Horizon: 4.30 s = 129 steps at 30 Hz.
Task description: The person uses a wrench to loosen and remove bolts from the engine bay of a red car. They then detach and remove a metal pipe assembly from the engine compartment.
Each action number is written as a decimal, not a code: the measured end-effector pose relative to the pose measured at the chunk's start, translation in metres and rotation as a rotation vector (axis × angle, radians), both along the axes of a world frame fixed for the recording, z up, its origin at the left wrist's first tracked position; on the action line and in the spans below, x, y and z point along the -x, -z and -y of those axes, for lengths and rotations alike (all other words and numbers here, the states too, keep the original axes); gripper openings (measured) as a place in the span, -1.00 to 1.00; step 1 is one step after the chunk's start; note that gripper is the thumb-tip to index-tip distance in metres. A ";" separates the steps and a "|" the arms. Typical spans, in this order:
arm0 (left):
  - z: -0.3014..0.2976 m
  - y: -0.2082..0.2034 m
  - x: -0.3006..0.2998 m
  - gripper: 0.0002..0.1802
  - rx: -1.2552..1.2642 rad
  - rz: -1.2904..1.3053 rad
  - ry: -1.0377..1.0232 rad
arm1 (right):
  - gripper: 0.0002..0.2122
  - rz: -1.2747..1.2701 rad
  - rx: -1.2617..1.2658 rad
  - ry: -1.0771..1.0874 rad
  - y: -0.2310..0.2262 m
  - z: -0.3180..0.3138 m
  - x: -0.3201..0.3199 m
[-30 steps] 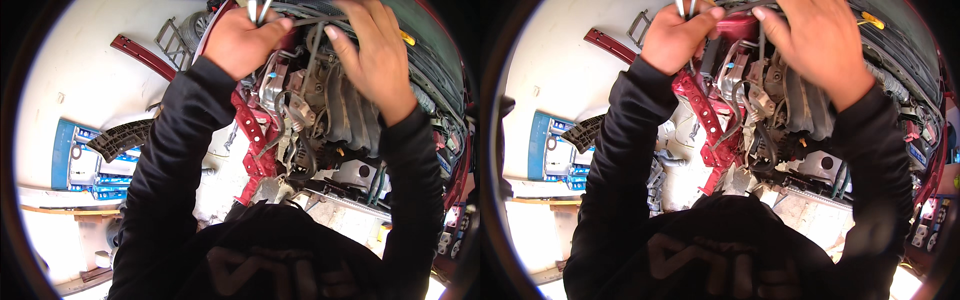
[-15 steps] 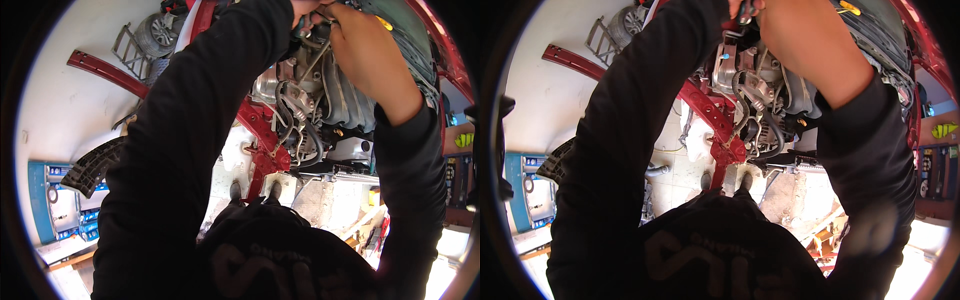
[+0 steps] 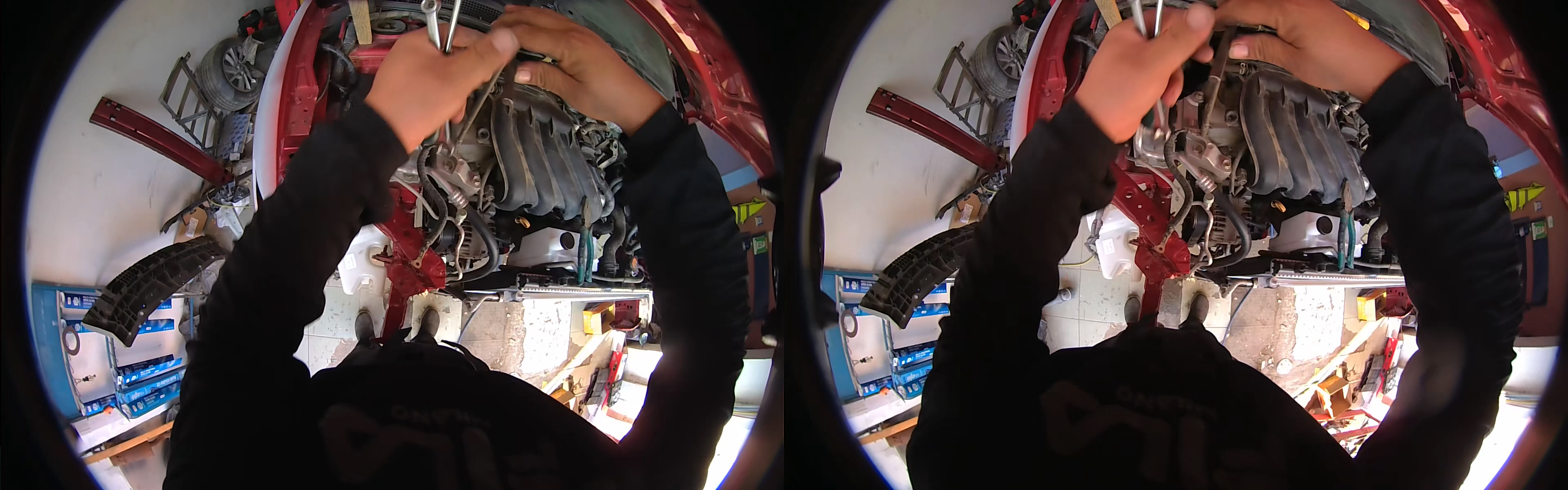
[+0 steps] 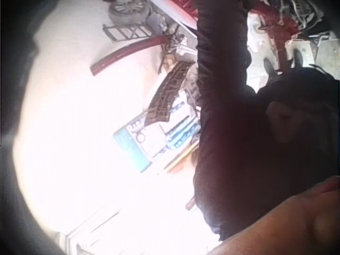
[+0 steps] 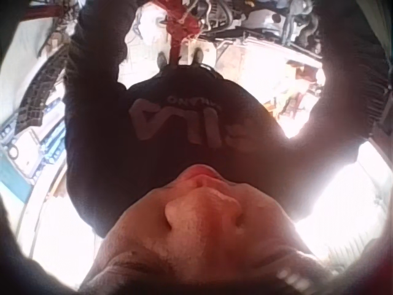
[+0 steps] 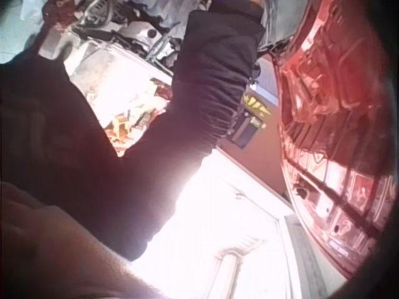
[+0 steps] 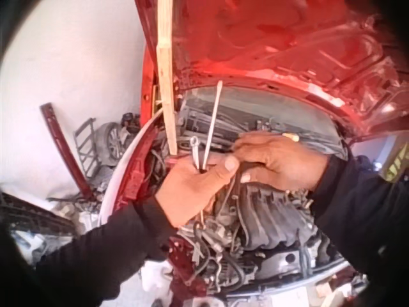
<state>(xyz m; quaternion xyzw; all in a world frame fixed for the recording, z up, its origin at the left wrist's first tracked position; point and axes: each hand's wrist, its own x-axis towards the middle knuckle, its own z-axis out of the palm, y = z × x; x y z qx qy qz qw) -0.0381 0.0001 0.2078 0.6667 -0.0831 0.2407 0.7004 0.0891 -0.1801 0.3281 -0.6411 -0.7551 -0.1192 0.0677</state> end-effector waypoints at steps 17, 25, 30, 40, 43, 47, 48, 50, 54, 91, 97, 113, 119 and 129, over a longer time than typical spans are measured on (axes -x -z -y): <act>-0.040 0.034 -0.014 -0.66 -0.455 -0.293 -0.093 | -0.81 -0.748 -0.023 0.632 0.024 -0.002 -0.006; -0.018 0.139 0.049 -0.68 0.401 -0.616 -0.119 | -0.81 -0.207 -0.145 0.213 0.028 0.014 -0.020; -0.007 0.172 0.045 -0.54 0.395 -0.741 0.062 | -0.57 0.051 0.267 0.154 -0.011 0.024 -0.028; -0.010 0.178 0.041 -0.48 0.262 -0.711 0.097 | -0.65 0.669 0.441 -0.451 -0.025 -0.042 -0.031; -0.010 0.176 0.042 -0.48 0.217 -0.708 0.114 | -0.75 0.484 0.512 -0.403 -0.018 -0.054 -0.040; -0.012 0.175 0.041 -0.50 0.189 -0.710 0.137 | -0.74 0.327 0.313 -0.288 0.000 -0.050 -0.043; -0.012 0.174 0.040 -0.50 0.190 -0.714 0.167 | -0.72 0.314 0.303 -0.251 0.001 -0.050 -0.043; -0.012 0.171 0.042 -0.52 0.160 -0.731 0.188 | -0.79 0.341 0.315 -0.286 0.001 -0.050 -0.042; -0.004 0.162 0.081 -0.72 0.018 -0.673 -0.067 | -0.87 0.286 0.280 -0.378 0.000 -0.046 -0.044; -0.089 0.240 0.094 -0.79 -0.084 -0.346 -0.797 | -0.85 0.054 -0.333 0.397 0.068 -0.051 -0.031; -0.094 0.239 0.089 -0.77 -0.065 -0.447 -0.681 | -0.85 0.061 -0.341 0.423 0.069 -0.051 -0.028; -0.101 0.206 0.104 -0.56 -0.615 -0.519 -0.574 | -0.87 0.099 -0.384 0.389 0.073 -0.055 -0.032; -0.101 0.210 0.111 -0.56 -0.504 -0.527 -0.499 | -0.90 0.061 -0.326 0.430 0.072 -0.054 -0.032; -0.104 0.202 0.125 -0.59 -0.494 -0.629 -0.427 | -0.95 0.069 -0.408 0.431 0.075 -0.053 -0.040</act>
